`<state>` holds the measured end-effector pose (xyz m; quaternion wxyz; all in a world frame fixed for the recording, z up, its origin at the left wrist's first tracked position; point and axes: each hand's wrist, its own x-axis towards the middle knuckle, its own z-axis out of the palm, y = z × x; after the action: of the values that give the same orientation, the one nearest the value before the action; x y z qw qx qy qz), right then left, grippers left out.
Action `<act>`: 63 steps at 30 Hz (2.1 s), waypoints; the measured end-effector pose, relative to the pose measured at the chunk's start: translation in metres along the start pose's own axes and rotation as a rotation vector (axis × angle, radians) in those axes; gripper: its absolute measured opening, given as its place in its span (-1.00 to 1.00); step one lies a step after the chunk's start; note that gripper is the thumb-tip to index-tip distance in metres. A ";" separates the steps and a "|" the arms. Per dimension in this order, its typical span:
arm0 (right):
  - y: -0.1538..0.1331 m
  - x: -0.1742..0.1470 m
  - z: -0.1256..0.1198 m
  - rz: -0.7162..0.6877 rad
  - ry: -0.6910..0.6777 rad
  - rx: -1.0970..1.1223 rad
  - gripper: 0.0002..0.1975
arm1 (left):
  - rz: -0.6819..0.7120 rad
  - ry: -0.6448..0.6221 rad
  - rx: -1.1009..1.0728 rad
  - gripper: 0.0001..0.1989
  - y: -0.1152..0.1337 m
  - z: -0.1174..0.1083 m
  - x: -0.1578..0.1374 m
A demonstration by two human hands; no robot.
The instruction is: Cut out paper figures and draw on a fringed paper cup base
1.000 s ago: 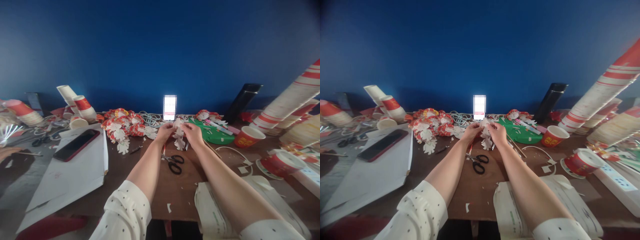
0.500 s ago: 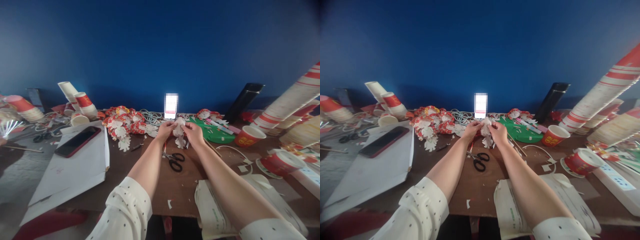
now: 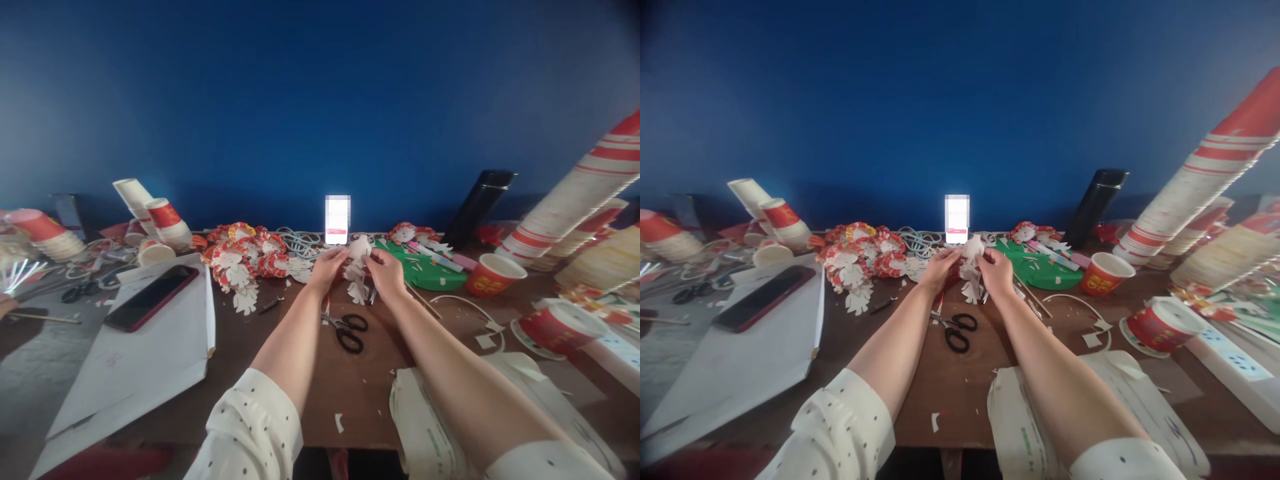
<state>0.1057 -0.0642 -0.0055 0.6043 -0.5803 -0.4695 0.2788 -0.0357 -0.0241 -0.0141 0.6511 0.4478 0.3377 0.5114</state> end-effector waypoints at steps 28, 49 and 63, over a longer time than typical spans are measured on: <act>-0.096 -0.071 -0.016 -0.304 -0.654 -1.039 -0.84 | 0.028 0.063 -0.206 -0.68 0.008 -0.006 0.002; -0.088 -0.089 -0.012 -0.352 -1.004 -1.316 -0.74 | 0.075 0.115 -0.260 -0.70 0.010 -0.010 0.008; -0.088 -0.055 -0.051 -0.150 -0.761 -0.958 -0.72 | 0.099 0.189 -0.356 -0.66 0.014 -0.016 0.011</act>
<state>0.1109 -0.1502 0.0720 0.0845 -0.6125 -0.7648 0.1809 -0.0528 -0.0083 -0.0069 0.6594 0.2917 0.2793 0.6341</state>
